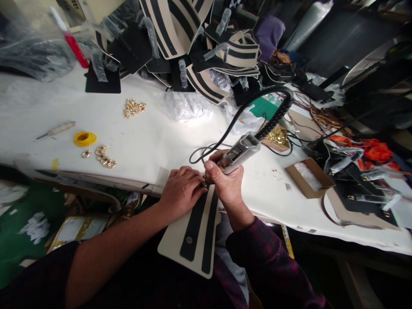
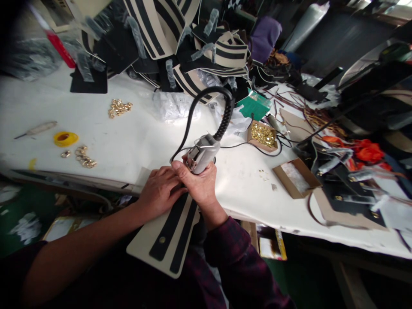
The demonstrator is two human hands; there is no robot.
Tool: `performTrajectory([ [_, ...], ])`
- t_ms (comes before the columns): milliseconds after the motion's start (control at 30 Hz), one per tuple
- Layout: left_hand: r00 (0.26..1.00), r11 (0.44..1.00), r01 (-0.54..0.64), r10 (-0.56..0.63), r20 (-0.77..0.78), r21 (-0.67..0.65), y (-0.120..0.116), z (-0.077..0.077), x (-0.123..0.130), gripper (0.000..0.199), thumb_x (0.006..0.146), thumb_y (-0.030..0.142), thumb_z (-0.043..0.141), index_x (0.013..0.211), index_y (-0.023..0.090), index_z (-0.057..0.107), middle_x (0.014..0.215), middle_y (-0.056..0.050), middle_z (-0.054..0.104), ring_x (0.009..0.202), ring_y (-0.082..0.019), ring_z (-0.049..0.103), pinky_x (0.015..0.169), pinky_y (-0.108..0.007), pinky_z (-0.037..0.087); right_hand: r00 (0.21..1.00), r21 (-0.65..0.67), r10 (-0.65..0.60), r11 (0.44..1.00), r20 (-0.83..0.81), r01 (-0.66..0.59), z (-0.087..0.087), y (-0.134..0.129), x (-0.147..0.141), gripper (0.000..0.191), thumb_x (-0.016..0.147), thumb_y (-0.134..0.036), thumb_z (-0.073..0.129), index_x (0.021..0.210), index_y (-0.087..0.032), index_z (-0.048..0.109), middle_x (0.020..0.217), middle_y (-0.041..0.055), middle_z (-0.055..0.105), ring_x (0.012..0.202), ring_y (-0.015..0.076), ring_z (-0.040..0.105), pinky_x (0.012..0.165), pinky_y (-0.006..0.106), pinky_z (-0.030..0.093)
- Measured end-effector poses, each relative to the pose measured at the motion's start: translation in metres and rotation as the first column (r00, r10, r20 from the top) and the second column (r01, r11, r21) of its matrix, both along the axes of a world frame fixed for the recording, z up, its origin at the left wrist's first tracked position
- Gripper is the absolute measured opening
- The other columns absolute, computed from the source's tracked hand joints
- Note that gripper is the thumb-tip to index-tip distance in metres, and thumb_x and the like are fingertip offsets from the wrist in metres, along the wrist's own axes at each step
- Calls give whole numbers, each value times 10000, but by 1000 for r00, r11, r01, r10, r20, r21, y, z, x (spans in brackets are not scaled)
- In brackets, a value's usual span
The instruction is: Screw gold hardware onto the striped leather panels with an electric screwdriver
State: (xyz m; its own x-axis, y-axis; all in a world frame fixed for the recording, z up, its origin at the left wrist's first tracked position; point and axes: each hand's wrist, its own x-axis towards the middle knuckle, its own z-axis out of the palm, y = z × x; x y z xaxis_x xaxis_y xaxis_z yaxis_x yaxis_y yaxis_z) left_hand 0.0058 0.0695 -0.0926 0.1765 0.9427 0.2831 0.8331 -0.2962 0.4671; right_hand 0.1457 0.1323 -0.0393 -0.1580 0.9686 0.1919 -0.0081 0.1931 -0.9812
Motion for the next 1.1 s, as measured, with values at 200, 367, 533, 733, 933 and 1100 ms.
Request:
performTrajectory([
  [200,1000,1000,3,-3,-13,9,1,-3,0,164,974,348,693,1113,263,710,1292,-64,721,1235,-318,574,939,-504,457,999,15,33,999,25,-33,5,1,0,389,786,-506,870,755,-189,646,645,-20,614,569,127,551,554,267,478],
  [367,1000,1000,-2,2,-18,16,1,-2,0,176,994,335,657,1140,256,715,1294,-79,718,1211,-317,580,930,-512,464,995,32,101,994,-10,-101,5,1,0,438,747,-563,890,787,-188,667,665,-23,608,587,127,539,559,271,474],
  [533,1000,1000,7,-7,-21,7,0,-1,0,176,970,328,694,1133,263,717,1279,-69,728,1216,-320,582,937,-514,467,999,-2,19,1000,-26,-19,1,0,-4,461,784,-557,876,700,-197,601,581,-48,538,521,110,492,500,255,420],
  [733,1000,1000,8,-7,-17,22,0,0,0,161,976,351,694,1109,265,717,1256,-66,724,1188,-302,599,933,-491,471,991,-6,116,993,-69,-116,17,10,2,567,659,-676,897,871,-193,690,671,-31,610,570,123,541,518,248,456],
  [933,999,999,-16,17,-28,40,2,-6,0,277,972,372,694,1227,264,692,1354,-85,684,1268,-309,574,1013,-499,475,967,170,-65,985,245,23,33,31,21,559,858,-723,713,1030,-192,705,764,-2,650,671,158,585,638,277,473],
  [1100,996,999,-27,31,-86,47,4,-8,-1,478,959,400,696,1391,218,599,1454,-128,645,1321,-343,547,1048,-521,483,538,220,-169,975,826,-31,5,57,56,438,997,-571,626,1229,-206,689,1120,113,704,920,255,671,800,348,490],
])
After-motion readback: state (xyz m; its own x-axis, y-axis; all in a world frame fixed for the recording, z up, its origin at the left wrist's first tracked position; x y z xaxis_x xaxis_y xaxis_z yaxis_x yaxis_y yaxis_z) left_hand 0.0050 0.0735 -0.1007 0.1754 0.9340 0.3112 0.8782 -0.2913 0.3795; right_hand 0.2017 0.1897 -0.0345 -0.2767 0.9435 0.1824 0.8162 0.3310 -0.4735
